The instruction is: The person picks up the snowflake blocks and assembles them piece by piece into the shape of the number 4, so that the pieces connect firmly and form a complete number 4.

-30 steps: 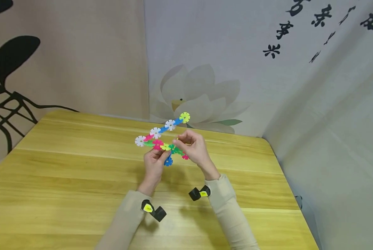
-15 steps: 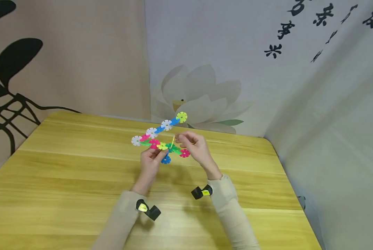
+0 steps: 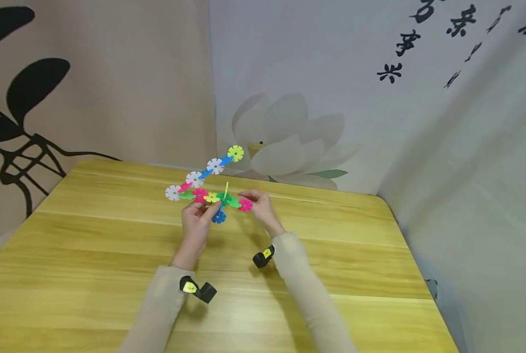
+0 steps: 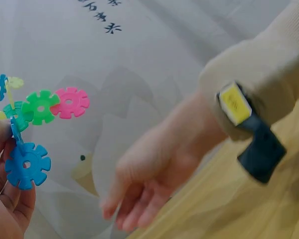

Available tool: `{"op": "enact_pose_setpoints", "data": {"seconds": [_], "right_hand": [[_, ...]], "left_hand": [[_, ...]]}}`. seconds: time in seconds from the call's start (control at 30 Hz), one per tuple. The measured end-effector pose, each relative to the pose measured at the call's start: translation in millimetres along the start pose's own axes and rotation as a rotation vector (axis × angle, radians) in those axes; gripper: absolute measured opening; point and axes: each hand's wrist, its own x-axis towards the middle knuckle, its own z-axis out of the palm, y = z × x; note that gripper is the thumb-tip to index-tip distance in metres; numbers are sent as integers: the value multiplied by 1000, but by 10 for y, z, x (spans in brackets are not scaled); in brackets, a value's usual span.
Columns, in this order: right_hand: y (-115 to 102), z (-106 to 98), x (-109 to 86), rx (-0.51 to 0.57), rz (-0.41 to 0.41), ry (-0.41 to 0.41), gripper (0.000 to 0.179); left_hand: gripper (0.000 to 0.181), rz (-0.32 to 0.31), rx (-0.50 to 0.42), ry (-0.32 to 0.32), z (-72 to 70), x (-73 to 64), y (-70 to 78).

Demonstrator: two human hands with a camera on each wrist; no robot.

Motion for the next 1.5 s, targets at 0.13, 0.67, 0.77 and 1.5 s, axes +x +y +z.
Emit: {"op": "enact_pose_setpoints", "data": {"seconds": [0.13, 0.67, 0.77, 1.5], "right_hand": [[192, 135, 133, 9, -35, -34, 28], [196, 374, 167, -266, 38, -45, 34], [165, 397, 169, -288, 79, -51, 38], [508, 123, 357, -31, -37, 179, 14]], "left_hand": [[25, 5, 14, -18, -14, 8, 14], [19, 6, 17, -40, -20, -2, 51], [25, 14, 9, -32, -17, -3, 55], [25, 35, 36, -24, -48, 5, 68]]}}
